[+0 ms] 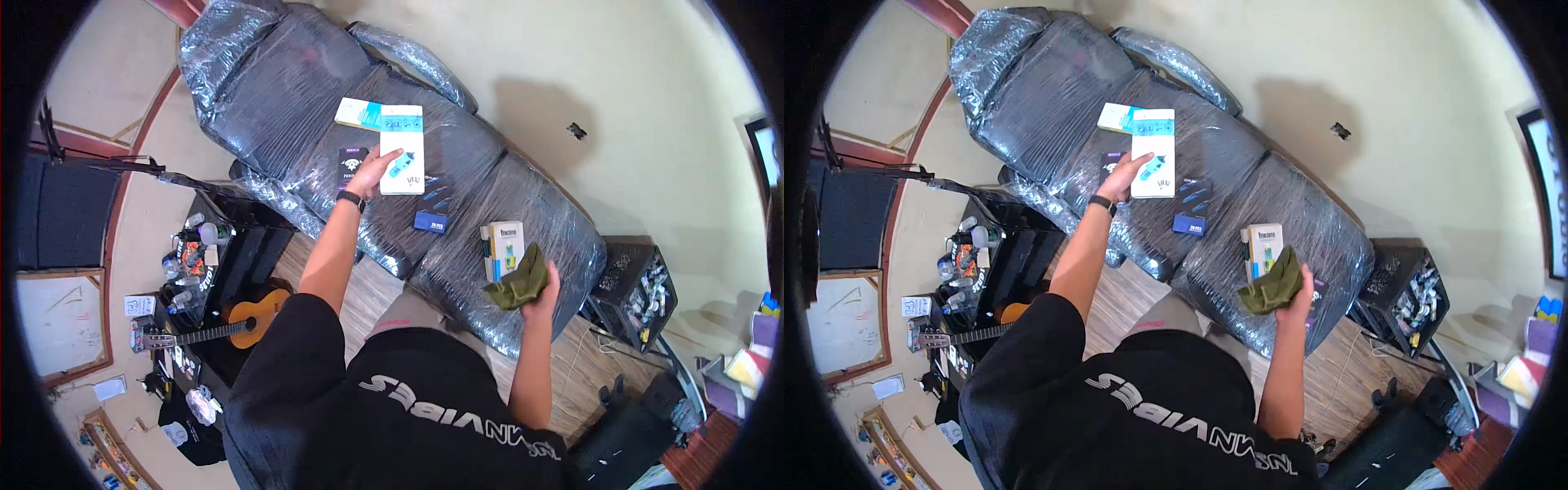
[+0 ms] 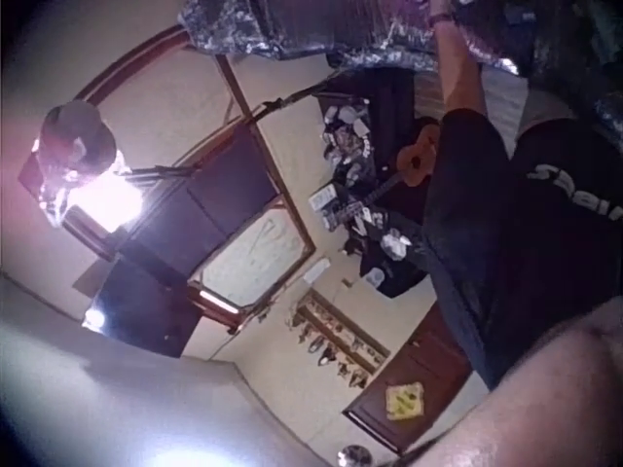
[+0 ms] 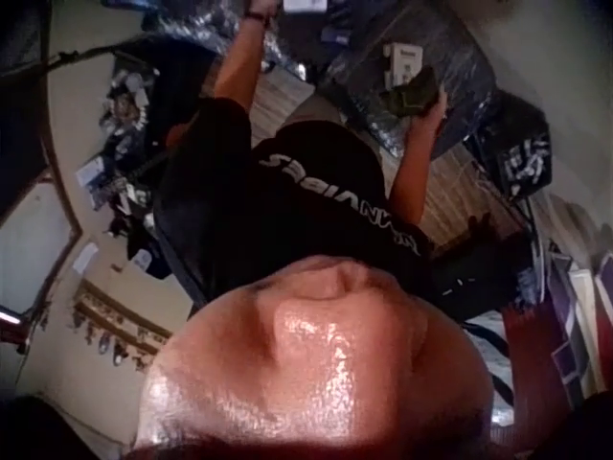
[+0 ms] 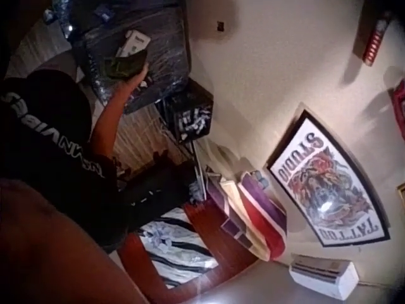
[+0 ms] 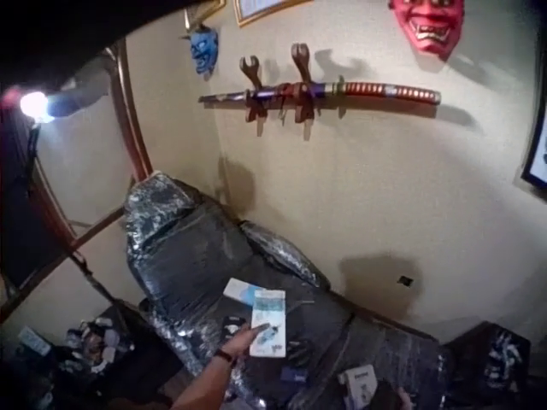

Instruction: Wiping down various product boxes with a green cloth.

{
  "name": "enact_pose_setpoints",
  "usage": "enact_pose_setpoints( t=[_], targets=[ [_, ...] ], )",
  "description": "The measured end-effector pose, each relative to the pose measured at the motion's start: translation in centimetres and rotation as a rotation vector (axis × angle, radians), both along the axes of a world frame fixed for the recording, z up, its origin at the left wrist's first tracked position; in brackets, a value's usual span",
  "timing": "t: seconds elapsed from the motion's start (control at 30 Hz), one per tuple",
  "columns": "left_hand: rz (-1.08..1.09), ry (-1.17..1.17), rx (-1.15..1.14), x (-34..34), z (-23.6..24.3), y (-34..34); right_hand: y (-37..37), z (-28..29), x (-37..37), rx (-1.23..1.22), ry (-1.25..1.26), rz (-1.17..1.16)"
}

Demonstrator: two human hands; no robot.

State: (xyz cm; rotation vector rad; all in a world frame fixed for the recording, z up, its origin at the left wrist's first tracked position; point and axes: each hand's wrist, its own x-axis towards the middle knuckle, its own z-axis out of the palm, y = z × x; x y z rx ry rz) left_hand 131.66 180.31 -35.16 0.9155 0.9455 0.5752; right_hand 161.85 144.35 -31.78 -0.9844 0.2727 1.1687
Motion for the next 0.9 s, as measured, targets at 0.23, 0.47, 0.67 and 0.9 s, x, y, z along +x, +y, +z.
enact_pose_setpoints(
  t=[0.23,0.47,0.67,0.9],
  targets=[
    [-0.018,-0.451,-0.093,6.7,10.4,-13.3,1.3,10.9,-0.4,0.329,-0.378,0.087],
    [-0.222,-0.444,0.277,12.6,14.7,-19.1,7.4,18.5,-3.2,0.136,-1.773,0.405],
    [-0.363,-0.445,0.344,12.8,17.5,-21.4,9.9,21.6,1.8,0.074,-2.010,0.311],
    [-0.296,-0.458,0.560,12.6,18.7,-18.9,7.5,23.1,-2.3,0.197,-2.012,0.469]
  ],
)
